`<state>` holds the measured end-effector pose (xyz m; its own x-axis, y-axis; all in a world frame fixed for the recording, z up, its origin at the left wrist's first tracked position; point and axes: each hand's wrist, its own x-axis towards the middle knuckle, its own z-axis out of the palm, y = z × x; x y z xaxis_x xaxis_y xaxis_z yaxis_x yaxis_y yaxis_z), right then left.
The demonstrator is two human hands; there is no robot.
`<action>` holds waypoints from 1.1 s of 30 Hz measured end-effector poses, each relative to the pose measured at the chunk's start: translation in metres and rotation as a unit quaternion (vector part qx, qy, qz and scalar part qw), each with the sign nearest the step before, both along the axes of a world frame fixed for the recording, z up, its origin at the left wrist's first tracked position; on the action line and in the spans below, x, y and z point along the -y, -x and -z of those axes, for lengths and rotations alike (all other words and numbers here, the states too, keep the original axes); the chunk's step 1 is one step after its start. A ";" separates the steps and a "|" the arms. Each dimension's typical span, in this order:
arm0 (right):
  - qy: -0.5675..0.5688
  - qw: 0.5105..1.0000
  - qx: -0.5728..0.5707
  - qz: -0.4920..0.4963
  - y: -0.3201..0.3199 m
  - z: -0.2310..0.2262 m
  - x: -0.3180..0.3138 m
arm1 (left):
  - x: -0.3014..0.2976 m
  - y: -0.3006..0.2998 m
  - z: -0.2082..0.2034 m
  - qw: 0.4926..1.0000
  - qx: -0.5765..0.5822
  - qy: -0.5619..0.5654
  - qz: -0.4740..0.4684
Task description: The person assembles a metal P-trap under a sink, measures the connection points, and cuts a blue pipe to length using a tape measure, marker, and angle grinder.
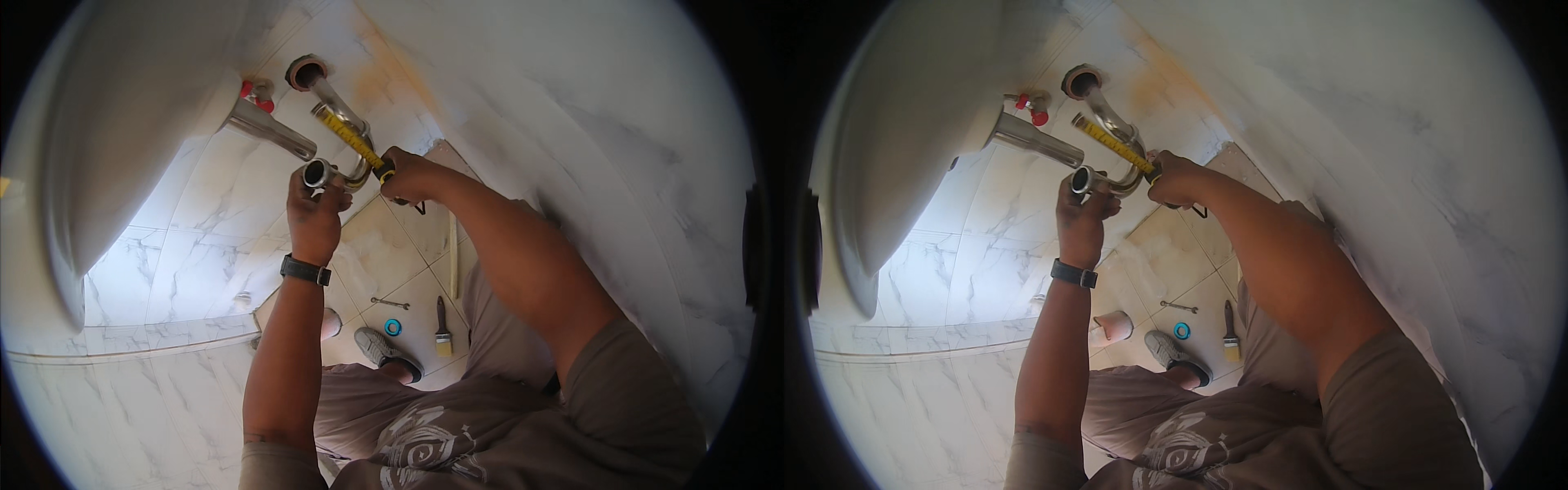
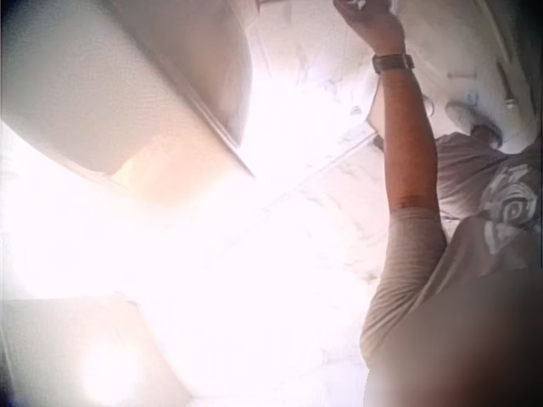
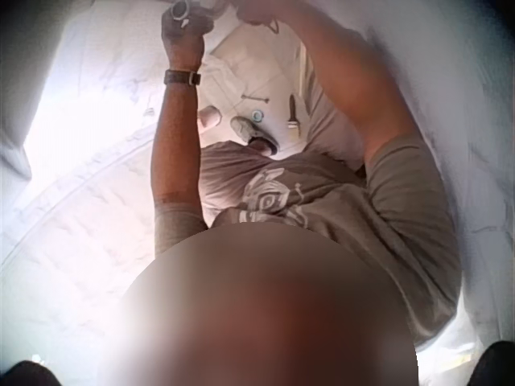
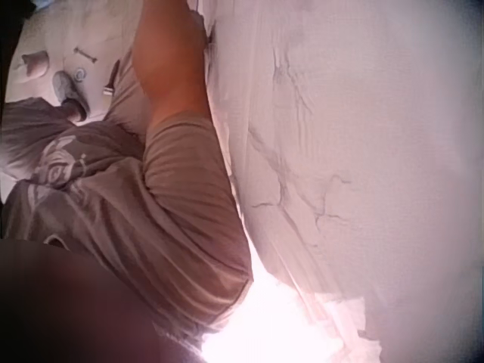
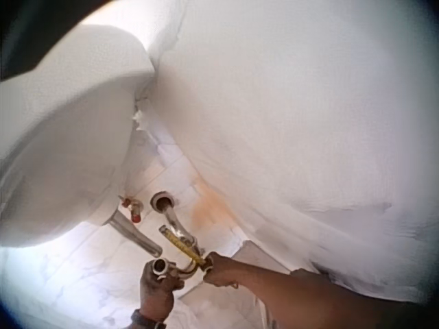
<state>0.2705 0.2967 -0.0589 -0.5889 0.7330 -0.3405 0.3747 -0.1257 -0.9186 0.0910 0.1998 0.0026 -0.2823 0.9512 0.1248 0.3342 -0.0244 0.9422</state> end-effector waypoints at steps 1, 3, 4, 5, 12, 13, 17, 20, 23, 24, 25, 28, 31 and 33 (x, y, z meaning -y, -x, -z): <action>0.001 0.999 -0.037 0.034 -0.001 -0.002 -0.002 | 0.002 -0.001 0.003 1.000 -0.012 0.007 0.000; 0.039 0.992 -0.083 0.086 -0.002 -0.003 -0.004 | 0.009 -0.006 0.012 0.998 -0.062 0.001 -0.005; 0.059 0.987 -0.102 0.113 -0.004 -0.002 -0.005 | 0.015 -0.008 0.017 0.991 -0.130 0.018 -0.019; 0.051 0.985 -0.105 0.126 -0.006 0.001 -0.006 | 0.022 -0.011 0.024 0.983 -0.182 -0.021 -0.021; 0.075 0.966 -0.051 0.241 -0.005 0.028 -0.018 | 0.101 -0.021 0.079 0.977 -0.202 0.038 -0.062; 0.087 0.961 -0.050 0.258 -0.005 0.031 -0.019 | 0.116 -0.023 0.090 0.974 -0.204 0.065 -0.071; 0.117 0.961 -0.041 0.248 -0.007 0.033 -0.015 | 0.166 -0.012 0.138 0.938 -0.214 0.273 -0.006; 0.109 0.973 0.010 0.205 -0.007 0.033 -0.007 | 0.184 -0.003 0.174 0.888 -0.226 0.400 0.002; 0.093 0.981 0.039 0.163 -0.001 0.036 0.007 | 0.198 0.003 0.199 0.870 -0.213 0.445 -0.016; 0.087 0.984 0.046 0.150 0.000 0.039 0.012 | 0.200 0.004 0.206 0.863 -0.206 0.461 -0.020; 0.080 0.985 0.056 0.142 0.002 0.041 0.017 | 0.200 0.006 0.212 0.869 -0.184 0.457 -0.034; 0.061 0.989 0.104 0.089 0.006 0.051 0.027 | 0.196 0.009 0.233 0.889 -0.122 0.437 -0.065; 0.034 0.988 0.148 0.006 0.008 0.056 0.033 | 0.187 0.009 0.254 0.927 -0.057 0.360 -0.091; 0.019 0.984 0.171 -0.049 0.015 0.055 0.041 | 0.181 0.009 0.257 0.943 -0.020 0.314 -0.113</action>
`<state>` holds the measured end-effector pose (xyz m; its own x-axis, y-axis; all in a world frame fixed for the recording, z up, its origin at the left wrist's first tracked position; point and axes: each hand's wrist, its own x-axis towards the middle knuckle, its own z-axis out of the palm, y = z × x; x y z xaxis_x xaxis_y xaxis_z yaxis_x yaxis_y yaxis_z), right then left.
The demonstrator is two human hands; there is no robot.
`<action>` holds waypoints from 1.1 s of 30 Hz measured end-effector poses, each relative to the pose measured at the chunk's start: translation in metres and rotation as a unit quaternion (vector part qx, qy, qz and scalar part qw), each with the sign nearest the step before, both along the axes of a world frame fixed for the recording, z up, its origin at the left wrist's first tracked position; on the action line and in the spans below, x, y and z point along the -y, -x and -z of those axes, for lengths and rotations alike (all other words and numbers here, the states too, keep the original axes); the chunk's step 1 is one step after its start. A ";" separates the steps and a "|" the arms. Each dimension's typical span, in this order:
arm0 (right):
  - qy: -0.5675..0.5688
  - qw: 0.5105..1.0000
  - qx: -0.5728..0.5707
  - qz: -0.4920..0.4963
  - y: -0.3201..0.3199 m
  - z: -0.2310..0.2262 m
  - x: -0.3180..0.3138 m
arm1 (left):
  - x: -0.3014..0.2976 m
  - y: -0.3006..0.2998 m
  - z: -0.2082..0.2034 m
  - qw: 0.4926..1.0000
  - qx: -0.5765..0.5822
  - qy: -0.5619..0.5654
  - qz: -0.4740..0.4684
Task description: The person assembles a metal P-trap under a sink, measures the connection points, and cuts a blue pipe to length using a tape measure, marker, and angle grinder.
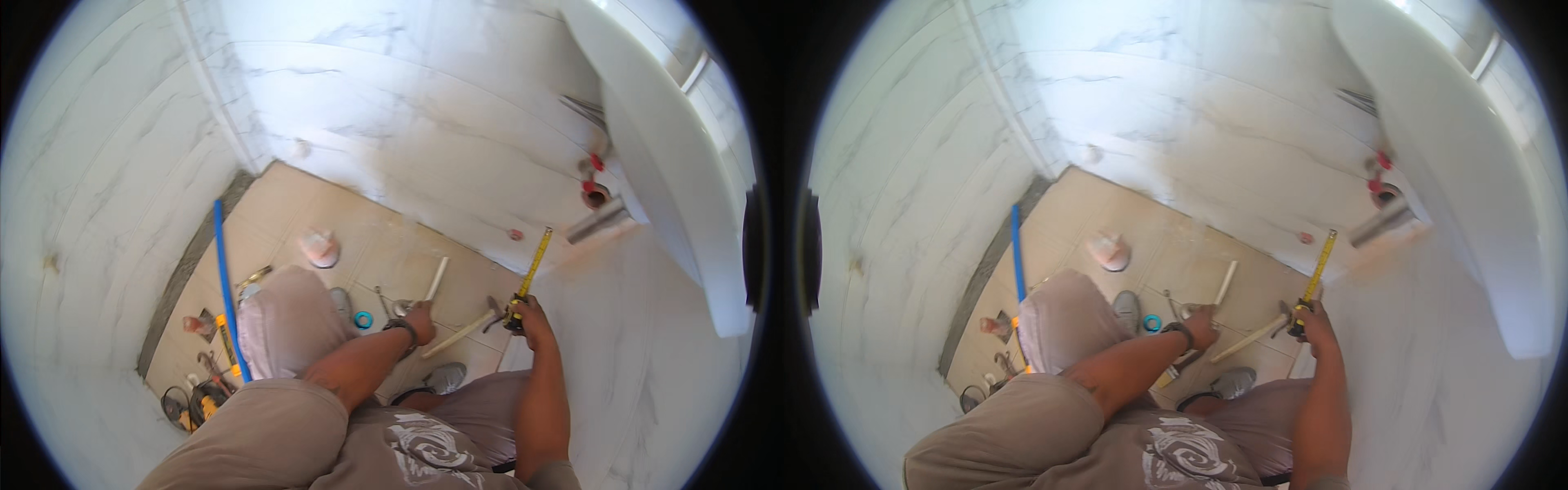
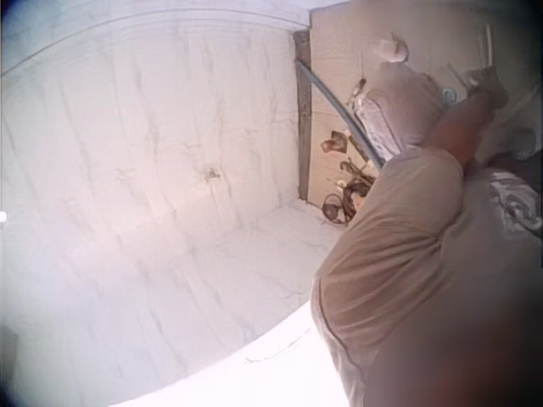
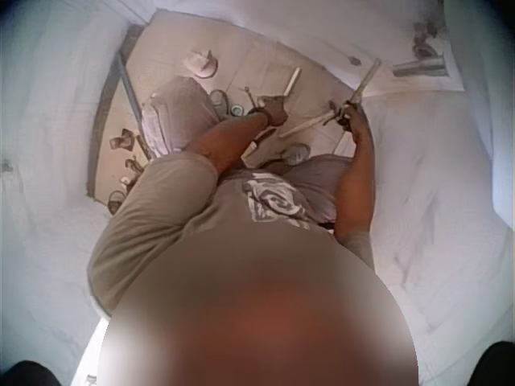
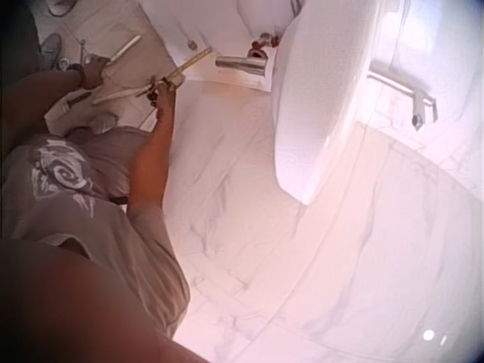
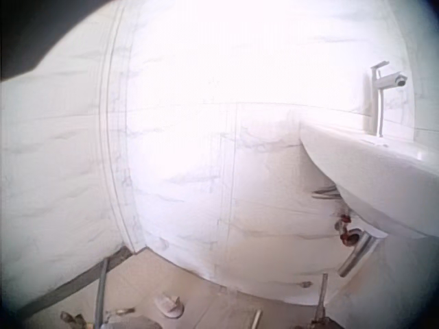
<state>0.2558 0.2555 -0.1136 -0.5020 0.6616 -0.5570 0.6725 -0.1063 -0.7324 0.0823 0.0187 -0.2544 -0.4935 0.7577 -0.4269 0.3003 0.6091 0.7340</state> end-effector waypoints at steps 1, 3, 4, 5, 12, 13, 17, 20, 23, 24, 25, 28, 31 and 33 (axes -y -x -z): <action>0.001 1.000 0.007 -0.027 0.004 -0.004 0.004 | -0.004 0.003 -0.005 1.000 0.012 -0.008 -0.013; -0.018 0.996 0.039 -0.077 0.020 -0.016 0.019 | -0.014 0.006 -0.033 0.989 -0.007 -0.086 -0.118; -0.032 0.993 0.045 -0.102 0.028 -0.024 0.027 | -0.023 0.011 -0.056 0.971 0.001 -0.143 -0.194; -0.033 0.990 0.036 -0.133 0.038 -0.033 0.035 | -0.033 0.020 -0.084 0.952 -0.006 -0.196 -0.236; 0.057 0.983 -0.104 -0.137 0.099 -0.054 0.077 | 0.092 0.100 -0.303 0.832 0.037 -0.505 -0.228; 0.082 0.978 -0.129 -0.140 0.104 -0.047 0.082 | 0.134 0.106 -0.330 0.837 -0.064 -0.502 -0.206; 0.202 0.956 -0.172 -0.126 0.106 -0.027 0.091 | 0.285 0.114 -0.409 0.857 -0.117 -0.410 -0.289; 0.232 0.954 -0.150 -0.119 0.096 -0.030 0.088 | 0.356 0.130 -0.419 0.831 -0.123 -0.392 -0.375; 0.202 0.962 -0.141 -0.118 0.087 -0.041 0.087 | 0.403 0.149 -0.375 0.822 -0.109 -0.359 -0.430; 0.192 0.964 -0.140 -0.116 0.085 -0.047 0.089 | 0.416 0.156 -0.351 0.827 -0.083 -0.349 -0.433; 0.176 0.970 -0.132 -0.106 0.082 -0.052 0.091 | 0.424 0.163 -0.323 0.834 -0.058 -0.332 -0.436; 0.148 0.965 -0.148 -0.161 0.075 -0.076 0.095 | 0.431 0.183 -0.236 0.835 0.041 -0.294 -0.463; 0.078 0.973 -0.091 -0.199 0.082 -0.116 0.090 | 0.399 0.207 -0.161 0.816 0.149 -0.287 -0.479; 0.067 0.977 -0.058 -0.194 0.091 -0.137 0.087 | 0.373 0.219 -0.128 0.803 0.212 -0.271 -0.487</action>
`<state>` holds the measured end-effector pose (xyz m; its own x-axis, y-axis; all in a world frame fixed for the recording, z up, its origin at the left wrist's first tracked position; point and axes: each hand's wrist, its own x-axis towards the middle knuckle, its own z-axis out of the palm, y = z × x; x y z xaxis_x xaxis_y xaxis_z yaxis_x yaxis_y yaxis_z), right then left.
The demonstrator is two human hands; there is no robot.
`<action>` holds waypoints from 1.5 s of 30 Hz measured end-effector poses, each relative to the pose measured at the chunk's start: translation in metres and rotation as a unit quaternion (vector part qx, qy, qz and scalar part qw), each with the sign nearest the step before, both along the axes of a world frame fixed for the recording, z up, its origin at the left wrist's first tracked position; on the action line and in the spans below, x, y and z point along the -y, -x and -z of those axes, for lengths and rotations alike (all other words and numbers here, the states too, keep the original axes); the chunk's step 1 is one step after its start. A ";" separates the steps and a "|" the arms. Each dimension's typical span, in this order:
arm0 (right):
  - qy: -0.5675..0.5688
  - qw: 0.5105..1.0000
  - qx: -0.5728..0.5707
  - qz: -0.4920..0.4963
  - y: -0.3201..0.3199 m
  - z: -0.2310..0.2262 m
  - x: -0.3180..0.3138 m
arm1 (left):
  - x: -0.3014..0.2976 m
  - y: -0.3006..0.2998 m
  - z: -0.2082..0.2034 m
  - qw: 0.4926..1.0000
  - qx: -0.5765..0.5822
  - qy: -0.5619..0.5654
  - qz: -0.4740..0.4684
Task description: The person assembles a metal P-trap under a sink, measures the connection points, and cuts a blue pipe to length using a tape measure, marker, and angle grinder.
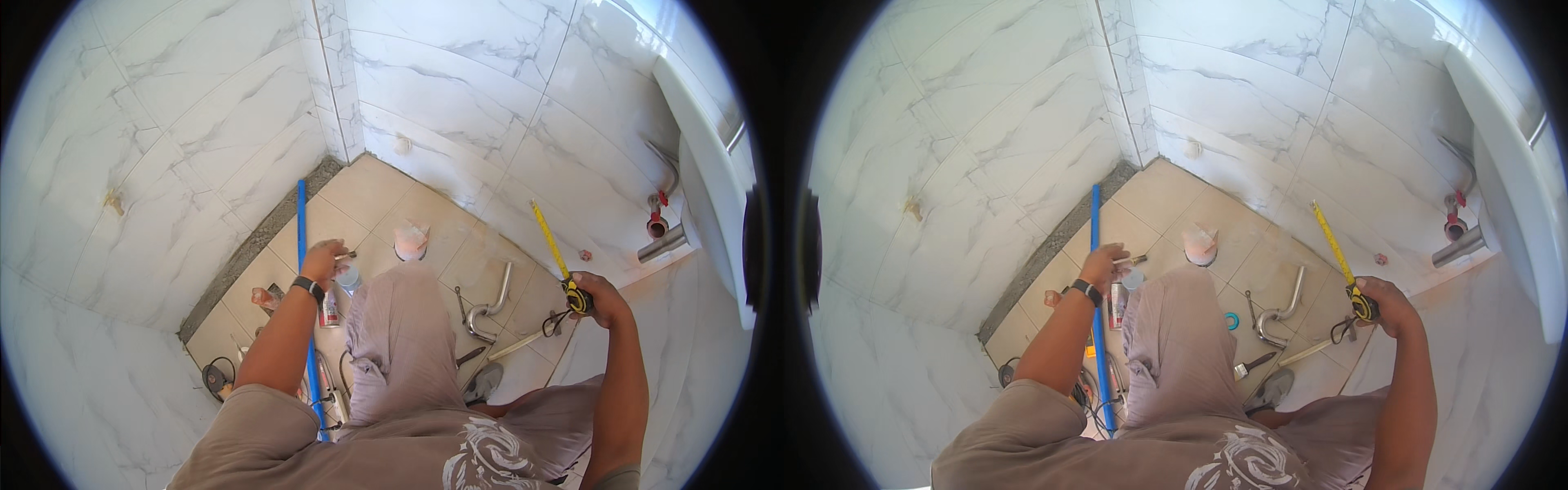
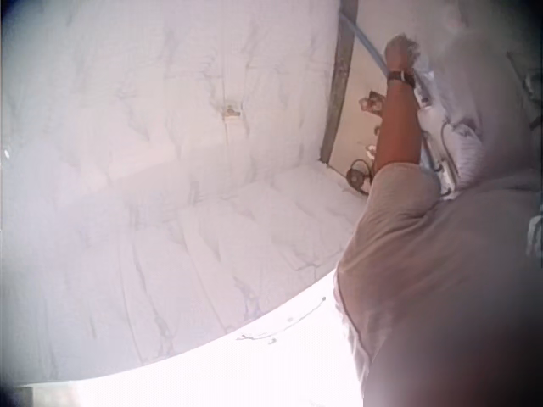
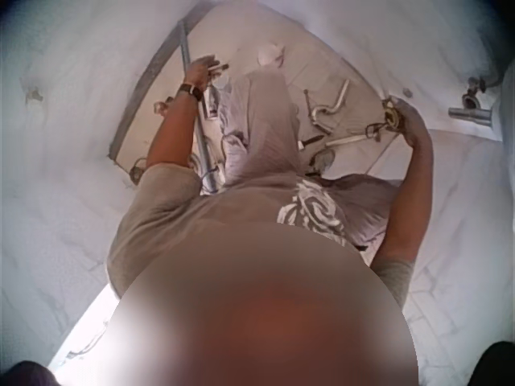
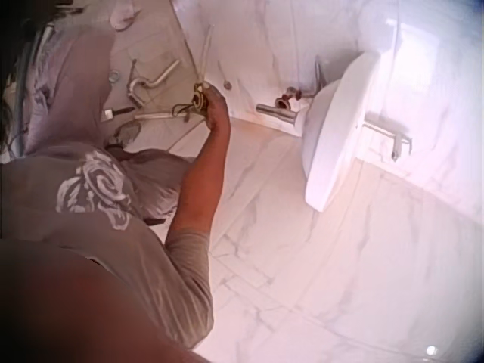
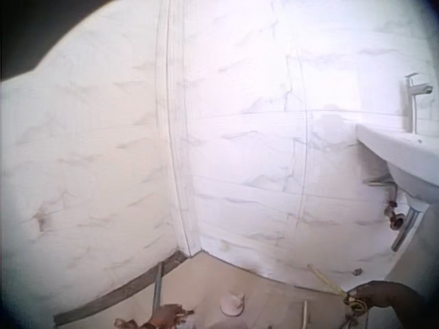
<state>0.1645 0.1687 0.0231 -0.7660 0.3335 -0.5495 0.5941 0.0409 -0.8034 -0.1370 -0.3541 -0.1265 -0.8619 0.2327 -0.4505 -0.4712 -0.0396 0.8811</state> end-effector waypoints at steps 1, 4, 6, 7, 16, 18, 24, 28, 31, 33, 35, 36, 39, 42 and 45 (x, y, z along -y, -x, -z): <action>0.001 1.000 0.007 0.016 0.007 -0.006 -0.002 | -0.017 0.006 0.014 0.999 0.031 -0.001 0.008; 0.023 1.000 0.011 0.015 0.038 0.002 -0.009 | -0.051 0.023 0.042 0.996 0.064 0.018 0.051; 0.027 0.999 0.020 -0.001 0.063 0.024 -0.016 | -0.057 0.034 0.059 0.994 0.066 0.038 0.072; 0.029 0.999 0.034 -0.003 0.075 0.037 -0.020 | -0.057 0.040 0.067 0.994 0.066 0.049 0.079; 0.105 0.983 0.092 -0.118 0.215 0.146 -0.034 | 0.038 -0.032 0.093 0.967 0.158 0.115 0.164; 0.119 0.980 0.098 -0.130 0.235 0.163 -0.021 | 0.057 -0.064 0.083 0.968 0.145 0.116 0.169; 0.203 0.958 0.090 -0.179 0.260 0.187 0.035 | 0.088 -0.113 0.072 0.957 0.173 0.230 0.040; 0.208 0.947 0.086 -0.231 0.262 0.203 0.069 | 0.120 -0.154 0.110 0.952 0.165 0.251 -0.058; 0.220 0.933 0.096 -0.268 0.260 0.222 0.092 | 0.106 -0.166 0.177 0.967 0.137 0.189 -0.105; 0.205 0.932 0.101 -0.282 0.254 0.228 0.108 | 0.098 -0.146 0.216 0.962 0.188 0.190 -0.056; 0.195 0.933 0.122 -0.276 0.237 0.225 0.119 | 0.084 -0.146 0.234 0.939 0.184 0.291 0.011; 0.198 0.936 0.128 -0.262 0.224 0.222 0.123 | 0.076 -0.144 0.239 0.931 0.191 0.309 0.012; 0.181 0.942 0.134 -0.249 0.192 0.213 0.135 | 0.052 -0.143 0.241 0.906 0.116 0.405 -0.026; 0.147 0.948 0.149 -0.238 0.155 0.202 0.131 | 0.055 -0.160 0.238 0.905 0.006 0.412 -0.102; 0.119 0.951 0.156 -0.237 0.138 0.188 0.113 | 0.078 -0.205 0.228 0.936 0.000 0.340 -0.088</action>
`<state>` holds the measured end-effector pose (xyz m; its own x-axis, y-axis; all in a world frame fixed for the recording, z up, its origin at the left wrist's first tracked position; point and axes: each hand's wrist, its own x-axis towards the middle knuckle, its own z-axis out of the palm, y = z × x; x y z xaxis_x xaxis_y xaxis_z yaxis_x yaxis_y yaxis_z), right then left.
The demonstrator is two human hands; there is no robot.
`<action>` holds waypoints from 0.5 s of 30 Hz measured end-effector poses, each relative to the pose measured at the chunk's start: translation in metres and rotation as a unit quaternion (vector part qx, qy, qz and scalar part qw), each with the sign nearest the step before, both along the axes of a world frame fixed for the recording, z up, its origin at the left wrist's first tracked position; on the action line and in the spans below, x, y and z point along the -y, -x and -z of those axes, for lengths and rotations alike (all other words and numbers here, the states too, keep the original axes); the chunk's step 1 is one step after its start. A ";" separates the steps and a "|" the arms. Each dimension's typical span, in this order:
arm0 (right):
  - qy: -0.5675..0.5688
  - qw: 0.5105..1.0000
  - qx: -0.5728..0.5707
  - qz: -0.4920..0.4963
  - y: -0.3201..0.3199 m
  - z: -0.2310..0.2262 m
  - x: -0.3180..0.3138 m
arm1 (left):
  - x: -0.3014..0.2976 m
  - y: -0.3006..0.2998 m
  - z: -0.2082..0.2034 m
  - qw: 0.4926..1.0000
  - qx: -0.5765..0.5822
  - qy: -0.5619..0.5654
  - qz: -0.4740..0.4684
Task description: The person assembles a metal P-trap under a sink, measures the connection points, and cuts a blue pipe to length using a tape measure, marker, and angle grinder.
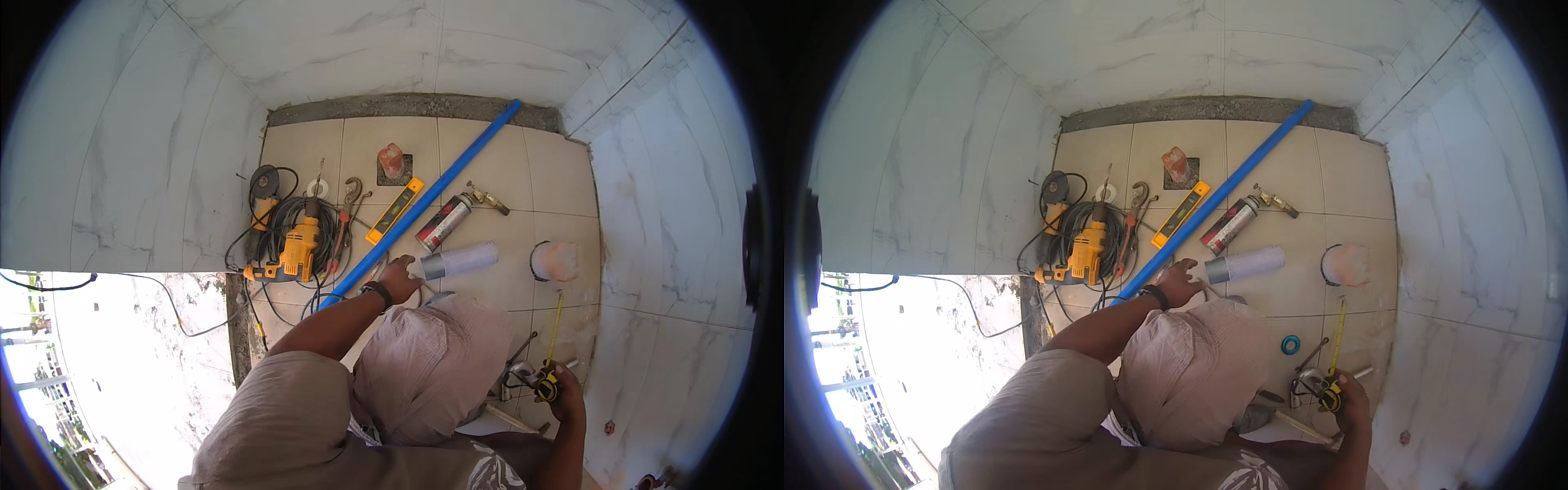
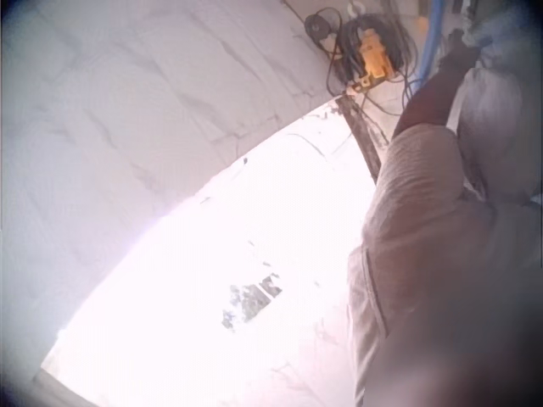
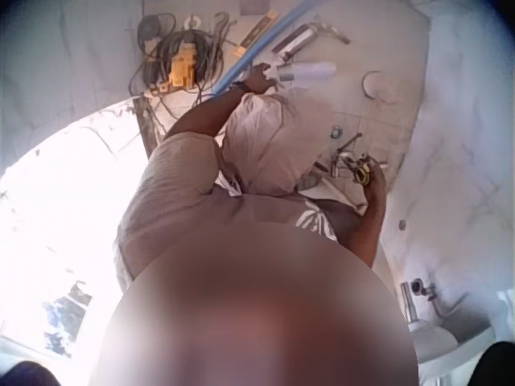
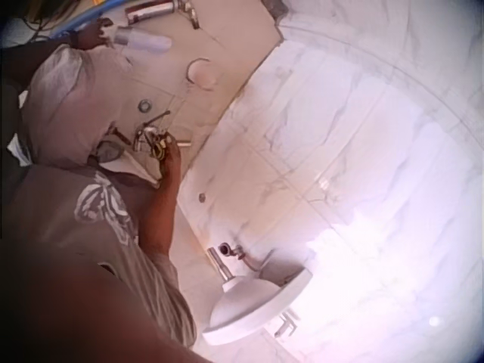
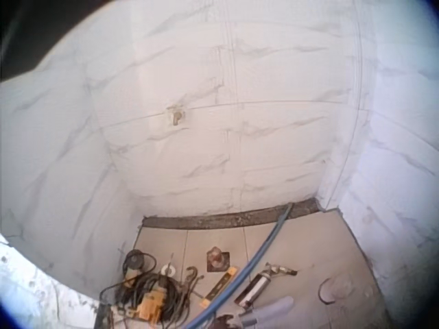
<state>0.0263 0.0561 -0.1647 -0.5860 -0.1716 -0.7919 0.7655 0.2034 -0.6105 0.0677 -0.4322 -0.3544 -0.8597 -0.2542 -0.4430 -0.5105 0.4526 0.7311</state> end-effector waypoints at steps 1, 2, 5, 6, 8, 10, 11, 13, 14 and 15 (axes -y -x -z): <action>-0.005 1.000 -0.002 -0.002 -0.001 -0.006 -0.006 | 0.012 -0.019 -0.006 1.000 0.013 -0.018 0.022; -0.032 0.999 -0.008 -0.021 0.003 -0.011 -0.012 | 0.026 -0.044 -0.015 0.995 0.018 -0.061 0.073; -0.056 0.997 -0.036 -0.030 0.024 -0.025 -0.018 | 0.055 -0.135 -0.053 0.973 0.071 -0.062 0.210; -0.053 0.997 -0.049 -0.038 0.034 -0.028 -0.017 | 0.064 -0.167 -0.067 0.968 0.163 -0.134 0.139; -0.056 0.995 -0.075 -0.041 0.061 -0.029 -0.009 | 0.074 -0.226 -0.092 0.950 0.252 -0.135 0.127; -0.064 0.992 -0.095 -0.057 0.094 -0.026 0.000 | 0.065 -0.276 -0.106 0.906 0.370 -0.194 0.066; -0.051 0.992 -0.099 -0.063 0.108 -0.024 0.005 | 0.057 -0.301 -0.115 0.817 0.484 -0.307 -0.070; -0.047 0.991 -0.107 -0.065 0.137 -0.015 0.014 | 0.041 -0.343 -0.127 0.912 0.320 -0.226 0.123; -0.031 0.991 -0.115 -0.066 0.148 -0.009 0.019 | 0.035 -0.354 -0.128 0.910 0.321 -0.225 0.137; -0.014 0.990 -0.122 -0.071 0.158 -0.004 0.025 | 0.034 -0.359 -0.128 0.900 0.352 -0.222 0.128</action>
<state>-0.1316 0.0316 -0.1603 -0.7322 -0.2450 -0.6355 0.5586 0.3178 -0.7661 0.4266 -0.4665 -0.2267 -0.3313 0.2496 -0.9099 -0.8386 0.3641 0.4053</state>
